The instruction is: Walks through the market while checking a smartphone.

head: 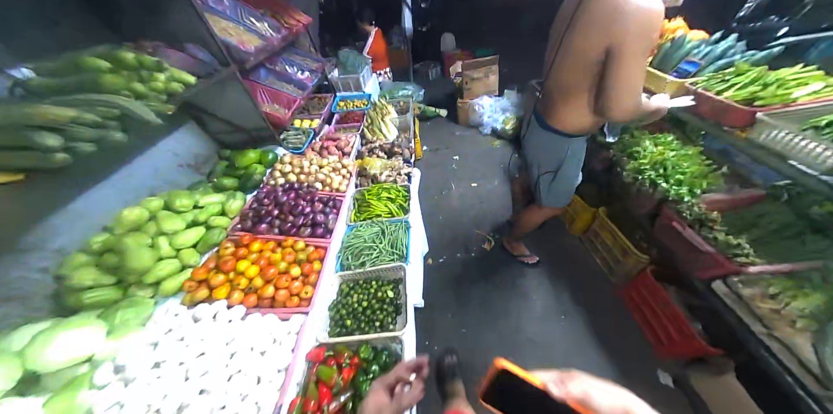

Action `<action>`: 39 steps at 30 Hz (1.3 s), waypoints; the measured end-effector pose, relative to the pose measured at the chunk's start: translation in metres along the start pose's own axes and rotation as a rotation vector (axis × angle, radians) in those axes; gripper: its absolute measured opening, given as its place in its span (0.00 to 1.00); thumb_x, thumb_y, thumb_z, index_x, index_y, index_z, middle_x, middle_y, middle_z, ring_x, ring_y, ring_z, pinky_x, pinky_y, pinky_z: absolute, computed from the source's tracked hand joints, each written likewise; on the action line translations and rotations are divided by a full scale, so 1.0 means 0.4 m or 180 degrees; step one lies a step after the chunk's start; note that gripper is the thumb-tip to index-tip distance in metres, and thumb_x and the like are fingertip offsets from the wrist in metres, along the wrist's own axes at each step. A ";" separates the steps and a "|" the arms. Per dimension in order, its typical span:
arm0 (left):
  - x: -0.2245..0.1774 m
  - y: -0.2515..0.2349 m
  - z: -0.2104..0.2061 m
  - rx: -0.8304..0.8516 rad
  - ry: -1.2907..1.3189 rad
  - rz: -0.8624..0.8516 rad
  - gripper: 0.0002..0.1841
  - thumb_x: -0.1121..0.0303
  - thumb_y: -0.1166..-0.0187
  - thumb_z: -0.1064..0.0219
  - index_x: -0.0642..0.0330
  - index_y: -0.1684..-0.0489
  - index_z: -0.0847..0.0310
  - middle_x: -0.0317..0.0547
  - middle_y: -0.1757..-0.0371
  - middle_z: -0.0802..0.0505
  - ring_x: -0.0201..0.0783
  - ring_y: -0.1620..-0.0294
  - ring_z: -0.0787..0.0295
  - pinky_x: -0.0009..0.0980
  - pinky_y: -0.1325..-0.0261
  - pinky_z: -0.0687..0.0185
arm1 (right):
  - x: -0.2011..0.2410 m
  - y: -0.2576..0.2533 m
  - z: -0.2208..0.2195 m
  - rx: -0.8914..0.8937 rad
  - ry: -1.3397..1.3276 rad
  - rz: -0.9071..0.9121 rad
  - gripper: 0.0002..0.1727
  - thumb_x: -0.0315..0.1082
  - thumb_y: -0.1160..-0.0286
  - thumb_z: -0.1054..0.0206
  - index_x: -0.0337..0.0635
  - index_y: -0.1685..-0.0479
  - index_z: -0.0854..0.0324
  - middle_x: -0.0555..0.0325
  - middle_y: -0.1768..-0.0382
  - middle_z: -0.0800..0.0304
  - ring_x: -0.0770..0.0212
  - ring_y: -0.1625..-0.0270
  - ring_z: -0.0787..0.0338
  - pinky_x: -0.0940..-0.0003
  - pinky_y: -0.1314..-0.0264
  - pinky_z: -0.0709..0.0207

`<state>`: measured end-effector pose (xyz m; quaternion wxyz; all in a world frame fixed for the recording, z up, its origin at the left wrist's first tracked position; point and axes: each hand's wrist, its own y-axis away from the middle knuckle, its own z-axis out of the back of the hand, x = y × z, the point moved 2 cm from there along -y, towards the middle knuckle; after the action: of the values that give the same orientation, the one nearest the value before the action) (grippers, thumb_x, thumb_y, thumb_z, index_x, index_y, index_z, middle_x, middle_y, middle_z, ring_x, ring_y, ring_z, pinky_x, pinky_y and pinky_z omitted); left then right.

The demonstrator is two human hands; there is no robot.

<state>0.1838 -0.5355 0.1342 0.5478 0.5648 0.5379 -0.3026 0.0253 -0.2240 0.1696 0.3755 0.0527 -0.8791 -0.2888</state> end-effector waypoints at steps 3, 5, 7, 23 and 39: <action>-0.128 -0.268 -0.023 0.1278 0.0824 -0.0619 0.18 0.53 0.25 0.26 0.53 0.44 0.07 0.48 0.19 0.19 0.46 0.29 0.15 0.43 0.31 0.16 | 0.248 -0.200 0.066 0.0976 0.0240 0.0001 0.23 0.55 0.19 0.40 0.55 0.34 0.16 0.53 0.49 0.05 0.57 0.54 0.05 0.55 0.55 0.07; -0.188 -0.408 -0.002 0.1246 0.1072 -0.0865 0.09 0.50 0.29 0.23 0.40 0.61 0.05 0.35 0.36 0.07 0.29 0.43 0.09 0.31 0.37 0.15 | 0.436 -0.287 0.064 0.0849 0.0389 -0.0239 0.20 0.50 0.11 0.51 0.54 0.40 0.16 0.60 0.53 0.05 0.62 0.57 0.05 0.60 0.58 0.07; -0.253 -0.536 0.021 0.1221 0.1260 -0.0989 0.07 0.53 0.30 0.22 0.41 0.63 0.05 0.38 0.35 0.07 0.35 0.31 0.13 0.38 0.27 0.20 | 0.576 -0.353 0.117 0.0738 0.0367 -0.0217 0.30 0.56 0.07 0.62 0.51 0.38 0.17 0.58 0.52 0.05 0.61 0.56 0.04 0.59 0.59 0.07; -0.541 -1.438 -0.084 0.0000 0.2048 -0.0856 0.11 0.63 0.24 0.26 0.59 0.52 0.15 0.56 0.13 0.27 0.52 0.21 0.23 0.51 0.22 0.26 | 1.214 -0.842 0.578 -0.0249 -0.2780 0.2526 0.40 0.70 0.13 0.68 0.51 0.26 0.25 0.50 0.35 0.12 0.52 0.30 0.14 0.45 0.28 0.19; -0.906 -2.219 0.183 -0.0221 -0.1878 -0.2531 0.07 0.57 0.20 0.28 0.48 0.60 0.11 0.51 0.26 0.12 0.62 0.15 0.30 0.58 0.12 0.36 | 1.944 -1.334 1.025 0.1691 -0.1850 0.1451 0.42 0.71 0.15 0.56 0.47 0.19 0.28 0.40 0.24 0.22 0.44 0.29 0.15 0.46 0.27 0.20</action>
<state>-0.7179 -0.8632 0.1955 0.5373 0.1876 0.5435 -0.6170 -0.8782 -0.7143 0.1413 0.1405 -0.1309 -0.9808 0.0340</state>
